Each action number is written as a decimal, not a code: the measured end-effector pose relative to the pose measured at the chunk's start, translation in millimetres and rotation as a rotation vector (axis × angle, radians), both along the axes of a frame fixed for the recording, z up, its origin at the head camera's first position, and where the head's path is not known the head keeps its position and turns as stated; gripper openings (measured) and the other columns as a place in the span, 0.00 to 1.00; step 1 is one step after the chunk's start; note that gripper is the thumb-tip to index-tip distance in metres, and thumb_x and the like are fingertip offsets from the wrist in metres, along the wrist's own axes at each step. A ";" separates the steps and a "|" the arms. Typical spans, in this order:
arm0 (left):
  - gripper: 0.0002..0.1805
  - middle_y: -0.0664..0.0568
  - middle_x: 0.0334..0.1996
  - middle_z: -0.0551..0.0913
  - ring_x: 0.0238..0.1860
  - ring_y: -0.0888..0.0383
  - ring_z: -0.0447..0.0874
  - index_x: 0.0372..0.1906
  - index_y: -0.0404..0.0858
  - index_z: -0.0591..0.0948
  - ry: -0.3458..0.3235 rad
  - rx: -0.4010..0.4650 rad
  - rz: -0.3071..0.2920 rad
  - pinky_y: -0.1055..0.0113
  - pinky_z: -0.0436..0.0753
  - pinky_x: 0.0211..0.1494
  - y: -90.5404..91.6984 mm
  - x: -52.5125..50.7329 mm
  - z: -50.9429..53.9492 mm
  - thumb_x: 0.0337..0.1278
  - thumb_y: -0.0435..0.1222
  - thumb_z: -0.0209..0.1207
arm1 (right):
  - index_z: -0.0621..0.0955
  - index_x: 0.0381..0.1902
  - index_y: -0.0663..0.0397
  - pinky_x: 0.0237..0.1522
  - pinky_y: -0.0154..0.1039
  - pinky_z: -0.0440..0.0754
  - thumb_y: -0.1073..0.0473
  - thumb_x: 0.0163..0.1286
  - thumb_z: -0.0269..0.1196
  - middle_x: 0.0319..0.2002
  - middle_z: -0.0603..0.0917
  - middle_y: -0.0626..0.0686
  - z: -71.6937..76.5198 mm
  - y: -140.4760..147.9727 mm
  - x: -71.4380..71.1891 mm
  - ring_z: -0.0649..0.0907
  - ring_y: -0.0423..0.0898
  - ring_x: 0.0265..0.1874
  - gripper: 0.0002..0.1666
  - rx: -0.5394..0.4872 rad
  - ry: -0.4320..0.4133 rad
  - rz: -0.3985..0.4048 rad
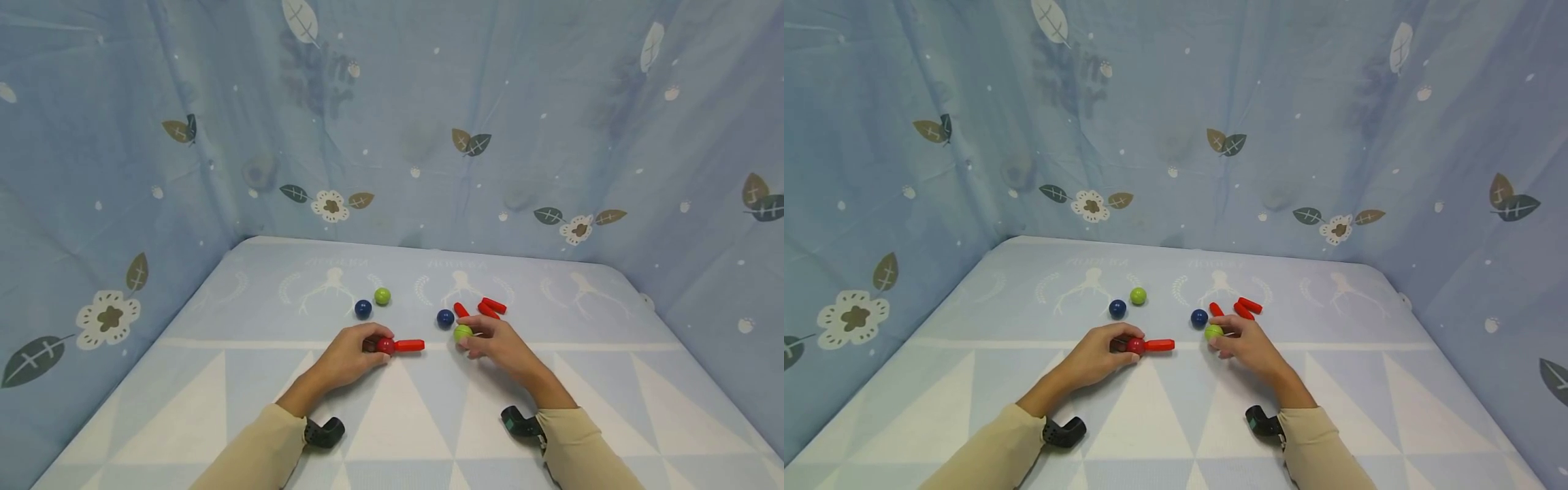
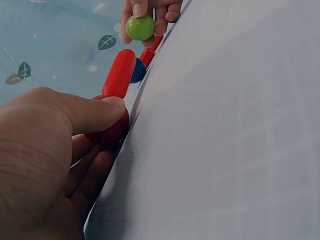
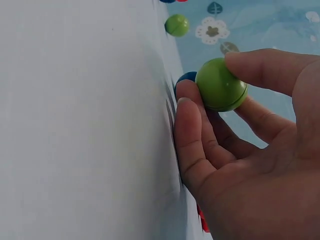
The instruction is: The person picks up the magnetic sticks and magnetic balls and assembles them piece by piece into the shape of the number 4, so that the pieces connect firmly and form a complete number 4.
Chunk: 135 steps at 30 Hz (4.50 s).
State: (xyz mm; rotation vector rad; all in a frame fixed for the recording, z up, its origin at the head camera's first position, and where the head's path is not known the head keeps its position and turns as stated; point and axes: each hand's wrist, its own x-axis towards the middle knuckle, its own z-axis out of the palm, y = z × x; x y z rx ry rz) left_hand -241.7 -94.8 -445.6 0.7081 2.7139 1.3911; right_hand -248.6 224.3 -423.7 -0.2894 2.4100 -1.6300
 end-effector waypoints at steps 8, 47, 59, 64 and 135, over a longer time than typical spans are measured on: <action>0.19 0.58 0.44 0.84 0.44 0.60 0.81 0.53 0.41 0.83 0.009 0.006 -0.010 0.61 0.81 0.53 0.4 -0.5 -0.1 0.54 0.30 0.71 | 0.74 0.65 0.61 0.45 0.40 0.83 0.59 0.69 0.66 0.50 0.82 0.59 -3.2 -6.3 -0.7 0.85 0.53 0.45 0.29 -0.027 0.016 0.020; 0.20 0.59 0.46 0.83 0.45 0.61 0.81 0.55 0.44 0.83 -0.028 -0.013 -0.013 0.60 0.80 0.54 -0.4 1.2 0.6 0.56 0.32 0.70 | 0.80 0.60 0.55 0.41 0.41 0.82 0.55 0.67 0.69 0.47 0.83 0.51 -2.2 -33.4 9.8 0.81 0.49 0.42 0.25 0.097 0.054 0.071; 0.20 0.60 0.46 0.83 0.46 0.61 0.82 0.54 0.45 0.83 -0.030 -0.008 -0.014 0.61 0.80 0.54 -0.4 1.1 0.5 0.56 0.32 0.70 | 0.80 0.59 0.58 0.47 0.39 0.81 0.56 0.68 0.68 0.47 0.84 0.52 -3.5 -38.3 11.8 0.81 0.49 0.46 0.24 0.100 0.097 0.111; 0.19 0.60 0.45 0.83 0.46 0.61 0.82 0.54 0.44 0.83 -0.034 -0.004 -0.026 0.61 0.80 0.54 -1.0 1.3 -0.2 0.56 0.32 0.70 | 0.81 0.59 0.57 0.46 0.38 0.81 0.57 0.68 0.68 0.48 0.84 0.51 -5.3 -39.8 12.2 0.81 0.48 0.46 0.23 0.106 0.094 0.108; 0.19 0.59 0.41 0.82 0.40 0.62 0.80 0.48 0.44 0.81 0.095 -0.011 -0.003 0.67 0.81 0.45 0.3 -3.5 -4.1 0.50 0.32 0.74 | 0.72 0.69 0.62 0.40 0.39 0.84 0.62 0.69 0.60 0.59 0.78 0.62 4.3 -115.0 -29.1 0.85 0.46 0.32 0.30 0.057 0.061 -0.137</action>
